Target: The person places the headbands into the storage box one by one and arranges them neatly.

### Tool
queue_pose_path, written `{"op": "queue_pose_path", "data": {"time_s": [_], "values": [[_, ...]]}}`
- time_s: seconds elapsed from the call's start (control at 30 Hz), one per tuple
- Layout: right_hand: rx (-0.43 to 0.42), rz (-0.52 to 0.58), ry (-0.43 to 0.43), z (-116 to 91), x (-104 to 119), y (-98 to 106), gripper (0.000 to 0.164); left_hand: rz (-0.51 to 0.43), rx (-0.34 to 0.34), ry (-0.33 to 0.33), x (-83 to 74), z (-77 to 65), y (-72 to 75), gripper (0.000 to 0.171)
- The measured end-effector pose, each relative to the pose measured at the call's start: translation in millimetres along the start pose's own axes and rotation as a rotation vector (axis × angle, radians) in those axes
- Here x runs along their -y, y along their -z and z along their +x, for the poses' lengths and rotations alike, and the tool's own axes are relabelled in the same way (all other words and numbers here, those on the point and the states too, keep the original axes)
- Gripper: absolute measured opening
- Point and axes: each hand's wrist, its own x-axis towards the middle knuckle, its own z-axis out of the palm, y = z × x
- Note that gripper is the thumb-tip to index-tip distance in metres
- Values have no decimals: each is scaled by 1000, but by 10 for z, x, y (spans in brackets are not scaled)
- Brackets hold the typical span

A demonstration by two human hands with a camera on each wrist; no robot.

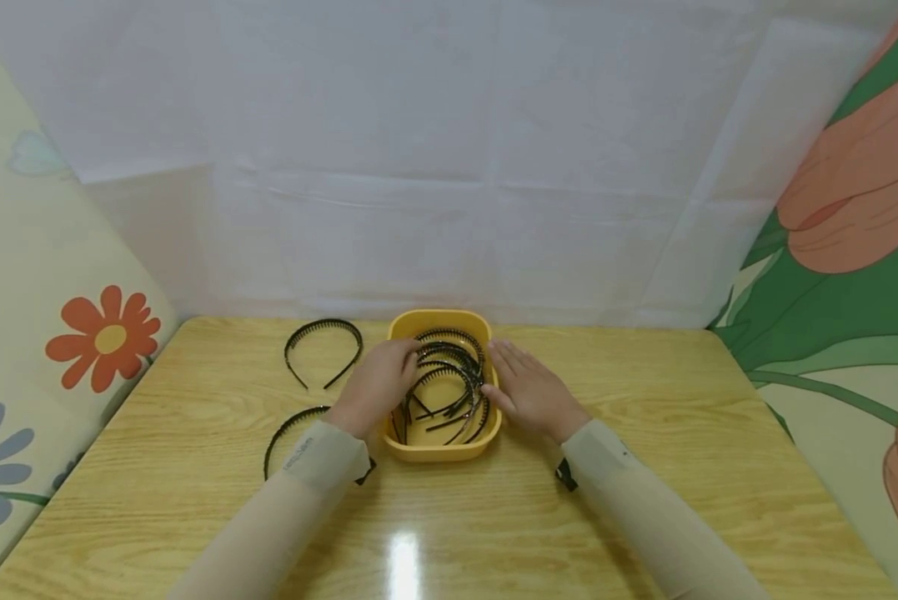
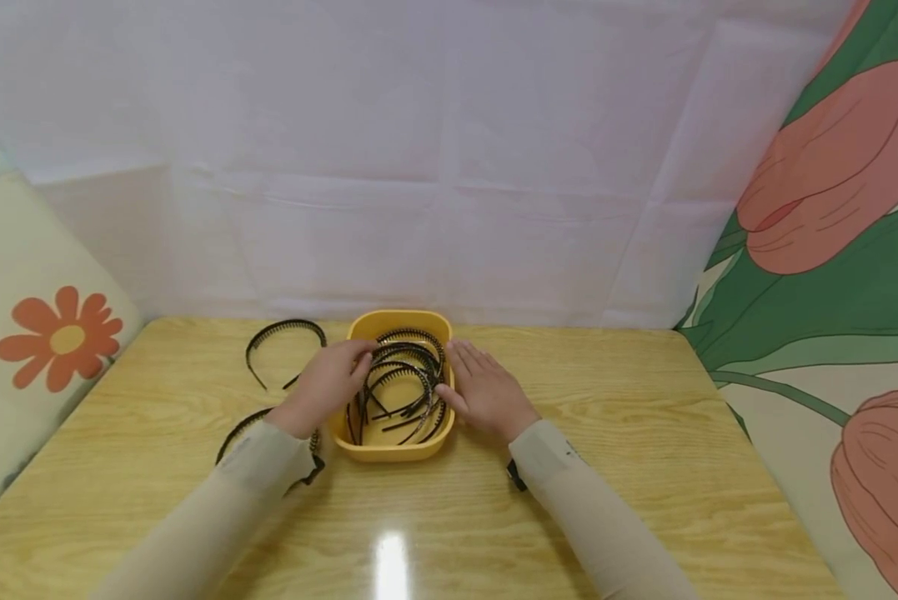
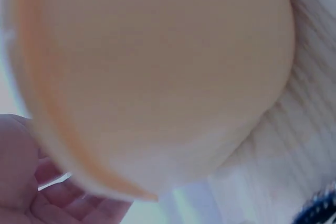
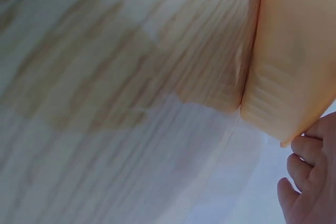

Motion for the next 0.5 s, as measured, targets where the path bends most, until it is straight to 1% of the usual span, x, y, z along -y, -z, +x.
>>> {"op": "queue_pose_path", "data": {"time_s": [0.1, 0.27, 0.37, 0.5], "values": [[-6, 0, 5, -2, -3, -2, 69, -32, -47, -1, 22, -72, 84, 36], [-9, 2, 10, -4, -4, 0, 69, -49, -125, 29, 88, -204, 208, 36], [-11, 4, 13, -3, -4, 2, 69, -54, -155, 51, 144, -284, 287, 35], [-16, 12, 18, -3, -3, 3, 69, -61, -177, 86, 241, -409, 409, 35]]}}
